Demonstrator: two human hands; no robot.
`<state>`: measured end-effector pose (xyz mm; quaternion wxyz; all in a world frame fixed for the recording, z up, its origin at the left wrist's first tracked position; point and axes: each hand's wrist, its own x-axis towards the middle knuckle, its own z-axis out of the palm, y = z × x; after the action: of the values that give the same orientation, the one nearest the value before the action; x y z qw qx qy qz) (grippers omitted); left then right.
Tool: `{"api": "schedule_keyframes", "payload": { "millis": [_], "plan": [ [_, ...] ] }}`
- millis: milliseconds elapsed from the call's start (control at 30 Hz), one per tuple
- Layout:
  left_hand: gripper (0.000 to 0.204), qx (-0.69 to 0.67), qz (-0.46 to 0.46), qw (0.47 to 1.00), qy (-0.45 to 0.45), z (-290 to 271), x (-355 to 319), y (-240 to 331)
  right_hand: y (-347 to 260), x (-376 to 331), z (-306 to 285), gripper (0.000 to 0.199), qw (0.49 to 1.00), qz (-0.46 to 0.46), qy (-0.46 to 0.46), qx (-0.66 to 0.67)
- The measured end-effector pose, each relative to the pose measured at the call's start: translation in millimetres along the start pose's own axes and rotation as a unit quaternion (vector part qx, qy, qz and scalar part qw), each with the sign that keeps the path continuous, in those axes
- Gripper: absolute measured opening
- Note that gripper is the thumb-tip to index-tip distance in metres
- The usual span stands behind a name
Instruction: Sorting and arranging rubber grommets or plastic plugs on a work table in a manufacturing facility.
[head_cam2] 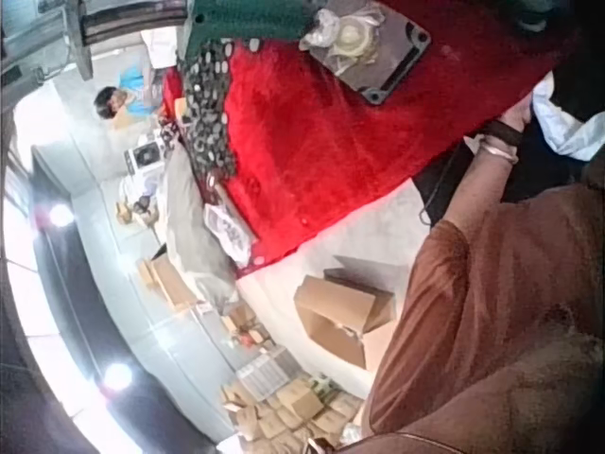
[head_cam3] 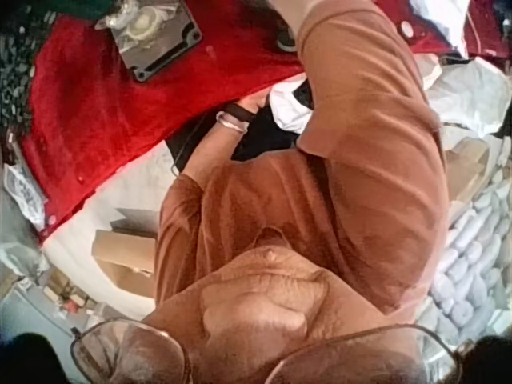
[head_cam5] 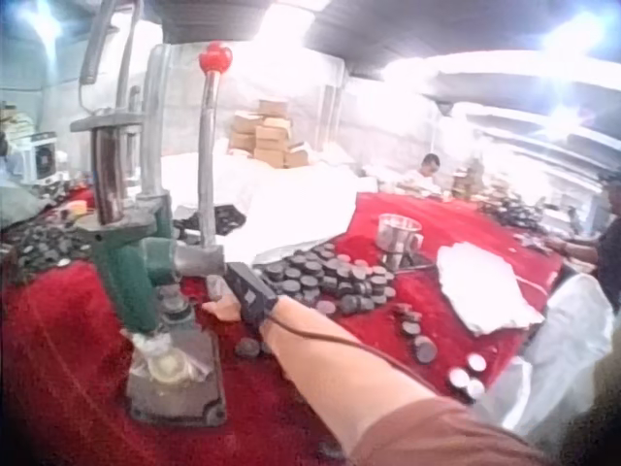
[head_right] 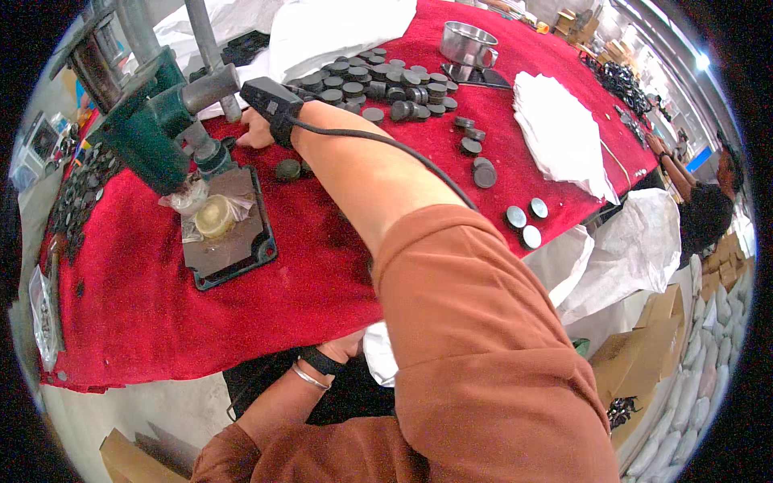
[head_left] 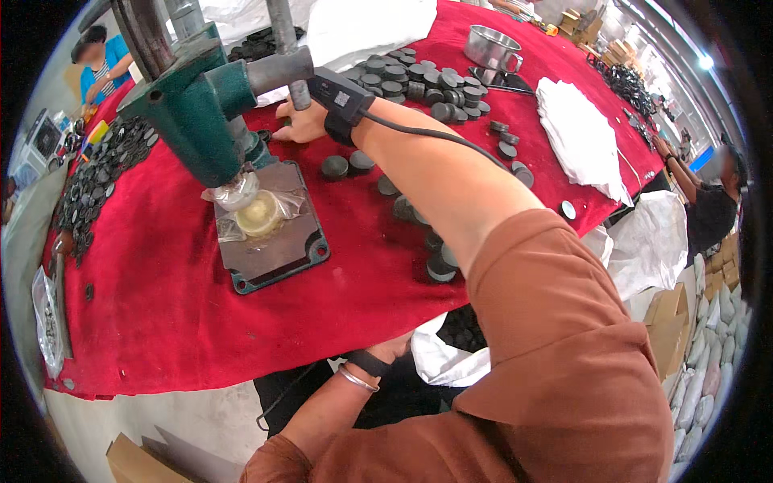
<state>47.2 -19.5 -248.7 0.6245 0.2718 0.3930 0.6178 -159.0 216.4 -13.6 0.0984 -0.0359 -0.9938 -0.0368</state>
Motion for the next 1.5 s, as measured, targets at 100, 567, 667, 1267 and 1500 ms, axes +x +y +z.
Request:
{"api": "schedule_keyframes", "payload": {
  "millis": [100, 567, 667, 1267, 1500],
  "plan": [
    [0.043, -0.002, -0.002, 0.999, -0.033, 10.2, 13.2, -2.9, 67.9, 1.6, 33.3, 0.048, 0.996, 0.001, 0.079, 0.029],
    [0.043, -0.211, -0.071, 0.974, -0.049, -5.8, 17.7, -14.1, -16.3, -93.0, -54.7, 0.054, 0.979, -0.011, -0.117, 0.169],
    [0.046, 0.354, 0.103, 0.930, -0.013, 10.9, 5.8, 17.7, -24.8, -115.3, -58.7, 0.061, 0.989, -0.006, -0.117, 0.093],
    [0.031, -0.269, -0.050, 0.957, -0.097, 35.4, 10.9, 56.1, -38.5, -269.2, -109.6, 0.032, 0.970, -0.110, -0.131, 0.170],
    [0.039, -0.304, -0.071, 0.937, -0.155, 42.6, 6.0, 61.7, -49.4, -350.6, -133.4, 0.030, 0.980, -0.085, -0.110, 0.143]
  ]
}}
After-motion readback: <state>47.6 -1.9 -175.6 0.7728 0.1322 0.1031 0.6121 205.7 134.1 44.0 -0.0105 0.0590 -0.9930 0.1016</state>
